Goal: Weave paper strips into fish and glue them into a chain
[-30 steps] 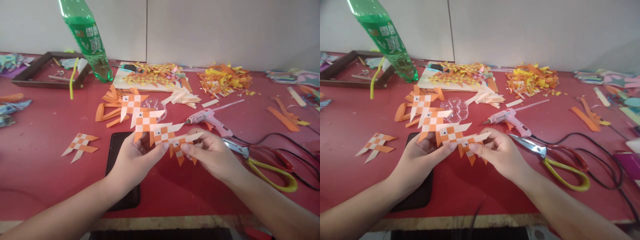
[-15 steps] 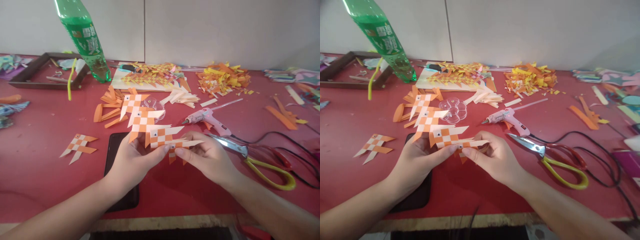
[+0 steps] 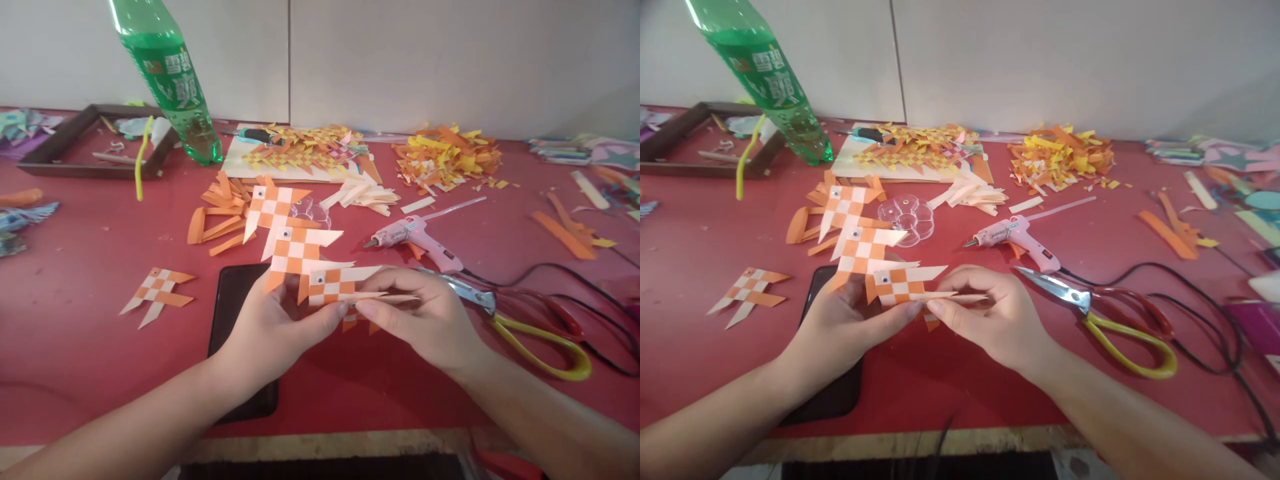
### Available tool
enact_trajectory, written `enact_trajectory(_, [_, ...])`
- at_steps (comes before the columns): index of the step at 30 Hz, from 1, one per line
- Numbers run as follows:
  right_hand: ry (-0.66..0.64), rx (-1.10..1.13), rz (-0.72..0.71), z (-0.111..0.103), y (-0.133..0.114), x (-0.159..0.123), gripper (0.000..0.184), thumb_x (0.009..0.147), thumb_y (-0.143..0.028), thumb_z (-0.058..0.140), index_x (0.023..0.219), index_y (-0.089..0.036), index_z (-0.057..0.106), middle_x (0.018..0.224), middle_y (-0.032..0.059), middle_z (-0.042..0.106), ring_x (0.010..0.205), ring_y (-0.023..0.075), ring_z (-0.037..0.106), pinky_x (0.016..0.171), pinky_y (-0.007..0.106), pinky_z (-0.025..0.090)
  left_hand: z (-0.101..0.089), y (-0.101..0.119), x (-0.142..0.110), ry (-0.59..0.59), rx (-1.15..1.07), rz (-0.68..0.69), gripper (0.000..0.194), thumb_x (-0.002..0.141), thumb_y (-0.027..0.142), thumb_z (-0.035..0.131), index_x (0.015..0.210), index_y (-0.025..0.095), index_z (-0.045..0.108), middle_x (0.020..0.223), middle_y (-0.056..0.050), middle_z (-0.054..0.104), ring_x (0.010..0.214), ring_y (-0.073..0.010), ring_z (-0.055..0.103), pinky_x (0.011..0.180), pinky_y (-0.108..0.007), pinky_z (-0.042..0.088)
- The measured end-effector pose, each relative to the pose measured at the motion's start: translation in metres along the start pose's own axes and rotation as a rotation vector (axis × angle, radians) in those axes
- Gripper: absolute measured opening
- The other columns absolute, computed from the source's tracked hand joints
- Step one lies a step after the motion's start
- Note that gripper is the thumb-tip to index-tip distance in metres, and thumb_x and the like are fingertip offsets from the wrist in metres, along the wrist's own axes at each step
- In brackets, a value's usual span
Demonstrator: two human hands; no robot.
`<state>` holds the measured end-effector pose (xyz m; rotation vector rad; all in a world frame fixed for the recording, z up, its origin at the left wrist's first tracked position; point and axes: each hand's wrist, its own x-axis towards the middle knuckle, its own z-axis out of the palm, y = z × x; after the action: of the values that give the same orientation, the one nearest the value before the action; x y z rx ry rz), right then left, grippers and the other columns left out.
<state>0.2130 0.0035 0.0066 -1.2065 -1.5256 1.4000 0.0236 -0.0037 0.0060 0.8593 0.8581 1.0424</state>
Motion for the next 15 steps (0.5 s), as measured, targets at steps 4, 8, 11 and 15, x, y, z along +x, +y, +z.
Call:
enact_trajectory(4, [0.001, -0.045, -0.004, 0.000, -0.001, -0.002, 0.010, 0.084, -0.031, 0.070, 0.080, -0.023, 0.068, 0.077, 0.0003, 0.070, 0.066, 0.0137, 0.068, 0.057, 0.022, 0.055, -0.001, 0.000, 0.001, 0.006, 0.044, 0.004, 0.011, 0.078, 0.017, 0.077, 0.087, 0.022, 0.074, 0.094, -0.004, 0.080, 0.088, -0.0241, 0.077, 0.081, -0.033, 0.063])
enact_trajectory(8, [-0.028, -0.072, -0.005, -0.001, 0.004, -0.005, 0.013, 0.086, -0.034, 0.067, 0.082, -0.021, 0.067, 0.082, 0.0022, 0.068, 0.068, 0.0144, 0.066, 0.058, 0.024, 0.054, -0.002, 0.000, 0.000, 0.021, 0.097, 0.023, 0.017, 0.076, 0.018, 0.079, 0.092, 0.020, 0.072, 0.095, -0.006, 0.080, 0.089, -0.0244, 0.076, 0.079, -0.031, 0.063])
enact_trajectory(11, [-0.042, -0.092, -0.027, -0.001, 0.007, -0.006, 0.013, 0.088, -0.034, 0.065, 0.084, -0.021, 0.065, 0.082, 0.0020, 0.066, 0.068, 0.0133, 0.063, 0.056, 0.023, 0.052, -0.002, 0.000, 0.000, -0.004, 0.085, 0.003, 0.018, 0.075, 0.018, 0.080, 0.090, 0.019, 0.070, 0.090, -0.004, 0.080, 0.087, -0.0226, 0.076, 0.077, -0.028, 0.063])
enact_trajectory(15, [-0.044, -0.108, -0.059, -0.002, 0.009, -0.006, 0.010, 0.089, -0.030, 0.064, 0.084, -0.022, 0.063, 0.078, -0.0002, 0.065, 0.061, 0.0098, 0.060, 0.053, 0.019, 0.049, -0.001, 0.002, 0.000, -0.014, 0.078, -0.033, 0.017, 0.074, 0.015, 0.080, 0.088, 0.017, 0.069, 0.089, -0.002, 0.080, 0.087, -0.0191, 0.076, 0.076, -0.023, 0.062])
